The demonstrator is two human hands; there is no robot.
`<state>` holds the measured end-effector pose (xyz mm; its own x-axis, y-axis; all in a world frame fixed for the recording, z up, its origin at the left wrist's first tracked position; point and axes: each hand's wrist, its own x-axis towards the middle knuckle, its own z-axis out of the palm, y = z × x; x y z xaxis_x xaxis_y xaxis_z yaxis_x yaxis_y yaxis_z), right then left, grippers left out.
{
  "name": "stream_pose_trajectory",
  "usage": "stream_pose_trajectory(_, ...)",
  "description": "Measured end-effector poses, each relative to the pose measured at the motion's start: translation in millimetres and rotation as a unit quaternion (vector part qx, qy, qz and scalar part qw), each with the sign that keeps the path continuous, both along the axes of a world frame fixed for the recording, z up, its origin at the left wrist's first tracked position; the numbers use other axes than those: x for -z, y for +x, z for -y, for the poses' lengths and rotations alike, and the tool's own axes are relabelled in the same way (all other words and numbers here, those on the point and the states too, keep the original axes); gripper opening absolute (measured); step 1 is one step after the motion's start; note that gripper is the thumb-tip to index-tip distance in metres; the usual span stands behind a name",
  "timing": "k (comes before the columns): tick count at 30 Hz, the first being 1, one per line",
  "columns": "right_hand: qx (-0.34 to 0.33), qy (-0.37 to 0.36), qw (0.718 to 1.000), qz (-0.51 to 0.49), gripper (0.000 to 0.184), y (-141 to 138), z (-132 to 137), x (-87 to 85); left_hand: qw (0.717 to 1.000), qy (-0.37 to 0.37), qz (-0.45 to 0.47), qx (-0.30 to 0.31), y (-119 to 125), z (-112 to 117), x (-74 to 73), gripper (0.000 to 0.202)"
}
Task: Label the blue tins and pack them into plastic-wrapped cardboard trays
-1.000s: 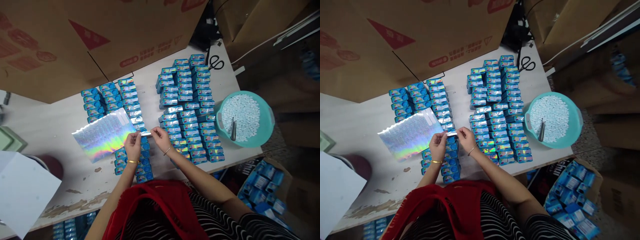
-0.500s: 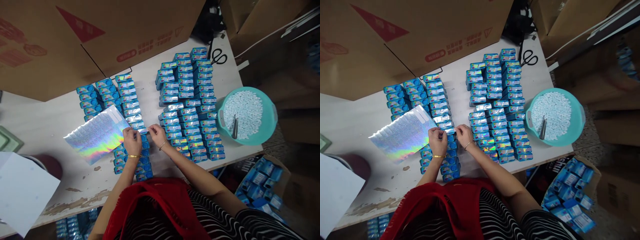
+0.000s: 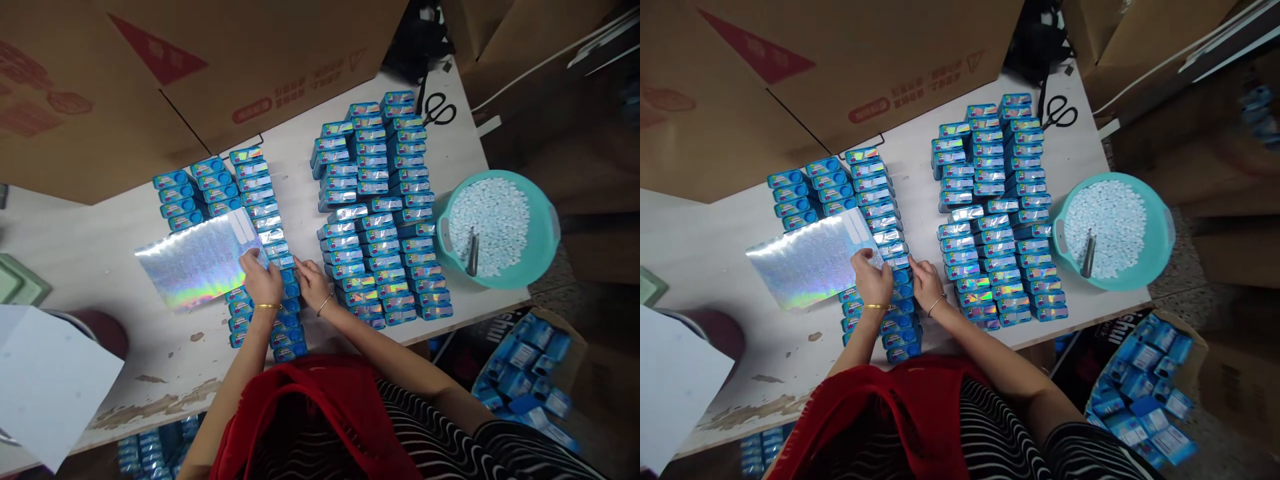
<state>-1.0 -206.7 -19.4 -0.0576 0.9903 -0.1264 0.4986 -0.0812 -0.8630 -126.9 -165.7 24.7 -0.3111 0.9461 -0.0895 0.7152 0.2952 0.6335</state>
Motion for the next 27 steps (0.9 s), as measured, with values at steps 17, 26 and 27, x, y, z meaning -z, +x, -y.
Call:
stream_pose_trajectory(17,-0.247,0.117,0.932,0.237,0.041,-99,-123,-25.3,0.95,0.011,-0.192,0.245,-129,-108,1.6,0.033)
stream_pose_trajectory(26,-0.239,0.113,0.939,0.22,0.044,-93,-123,-17.8,0.918,0.057,-0.253,0.299,-127,-107,17.4,0.03)
stream_pose_trajectory(27,-0.236,0.114,0.94,0.22,0.043,-93,-122,-16.6,0.919,0.065,-0.248,0.299,-126,-105,18.2,0.029)
